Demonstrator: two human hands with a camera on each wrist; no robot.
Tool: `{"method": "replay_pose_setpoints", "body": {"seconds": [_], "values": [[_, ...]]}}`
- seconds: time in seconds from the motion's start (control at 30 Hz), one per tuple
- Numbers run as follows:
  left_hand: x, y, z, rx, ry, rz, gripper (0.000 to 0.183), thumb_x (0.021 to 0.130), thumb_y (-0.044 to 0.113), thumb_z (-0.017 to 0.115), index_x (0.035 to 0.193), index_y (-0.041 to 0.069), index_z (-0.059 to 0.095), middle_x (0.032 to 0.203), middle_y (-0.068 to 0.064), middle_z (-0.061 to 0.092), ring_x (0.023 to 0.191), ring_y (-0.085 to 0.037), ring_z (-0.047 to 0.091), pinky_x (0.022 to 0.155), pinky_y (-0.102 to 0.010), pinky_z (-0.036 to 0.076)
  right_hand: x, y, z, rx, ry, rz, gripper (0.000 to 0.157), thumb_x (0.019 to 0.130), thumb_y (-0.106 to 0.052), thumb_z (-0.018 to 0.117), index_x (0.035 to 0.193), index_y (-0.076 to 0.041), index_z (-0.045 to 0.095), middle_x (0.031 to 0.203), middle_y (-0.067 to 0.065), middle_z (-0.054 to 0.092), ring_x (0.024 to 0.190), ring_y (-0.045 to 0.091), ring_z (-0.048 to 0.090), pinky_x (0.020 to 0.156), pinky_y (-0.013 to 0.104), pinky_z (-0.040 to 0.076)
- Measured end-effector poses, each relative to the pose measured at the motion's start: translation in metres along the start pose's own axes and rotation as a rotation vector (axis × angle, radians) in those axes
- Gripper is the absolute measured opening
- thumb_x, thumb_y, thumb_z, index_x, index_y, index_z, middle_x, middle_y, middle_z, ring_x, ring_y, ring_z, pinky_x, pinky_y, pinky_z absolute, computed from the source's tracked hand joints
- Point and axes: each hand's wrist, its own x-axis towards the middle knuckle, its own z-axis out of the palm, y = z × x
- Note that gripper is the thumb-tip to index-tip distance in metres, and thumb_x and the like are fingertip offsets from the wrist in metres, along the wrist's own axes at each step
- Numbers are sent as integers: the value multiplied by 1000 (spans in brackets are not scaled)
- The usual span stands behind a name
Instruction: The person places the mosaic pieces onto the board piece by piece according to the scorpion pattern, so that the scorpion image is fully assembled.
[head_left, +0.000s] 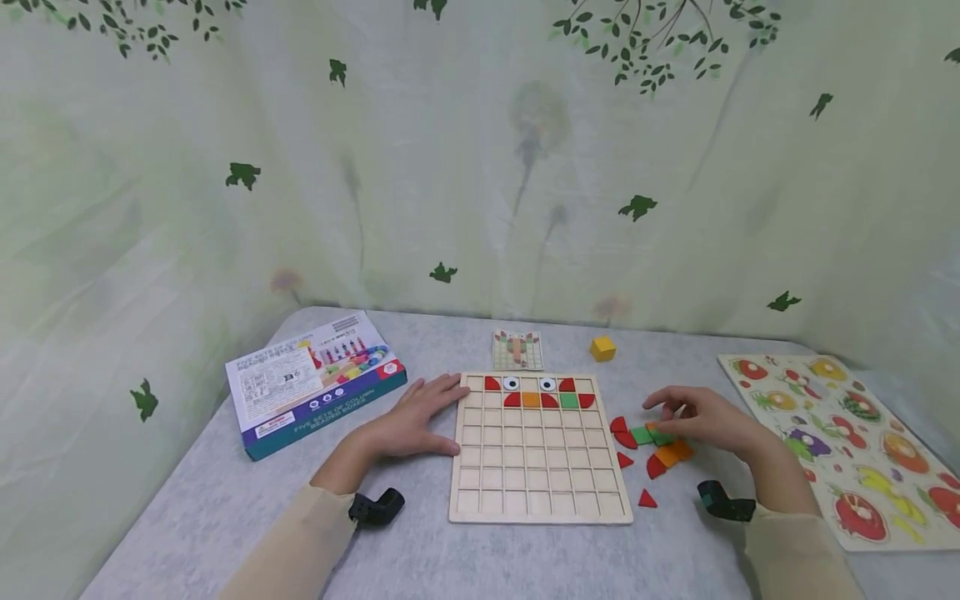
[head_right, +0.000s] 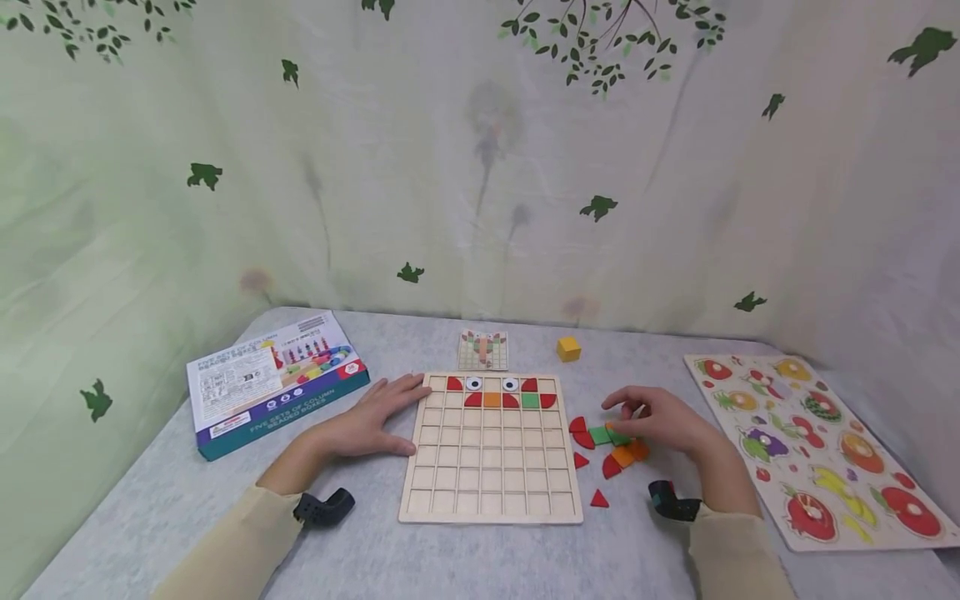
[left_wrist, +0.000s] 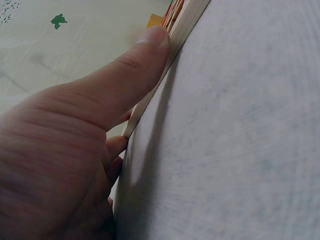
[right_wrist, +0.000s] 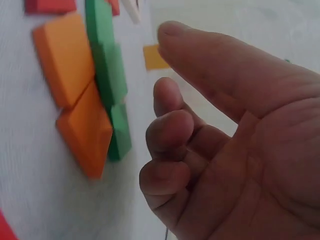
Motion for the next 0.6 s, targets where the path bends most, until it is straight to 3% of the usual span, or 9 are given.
{"method": "replay_pose_setpoints", "body": {"seconds": [0.27,0.6], "values": [[-2,0,-1,-2,-2,-10,92,81,52,78,155,17,37,168,-9,20,157,-32,12,127,-58,0,1,14,1,34,-85,-5,32,86,-25,77,112,-11,65,92,6,53,90,21,48,68,25,42],[0,0,0,-2,-20,-47,93,81,55,77,157,23,34,169,-4,17,158,-28,9,128,-55,-1,0,18,5,15,-71,7,32,85,-22,78,113,-13,66,93,6,51,89,21,46,66,26,40]]}}
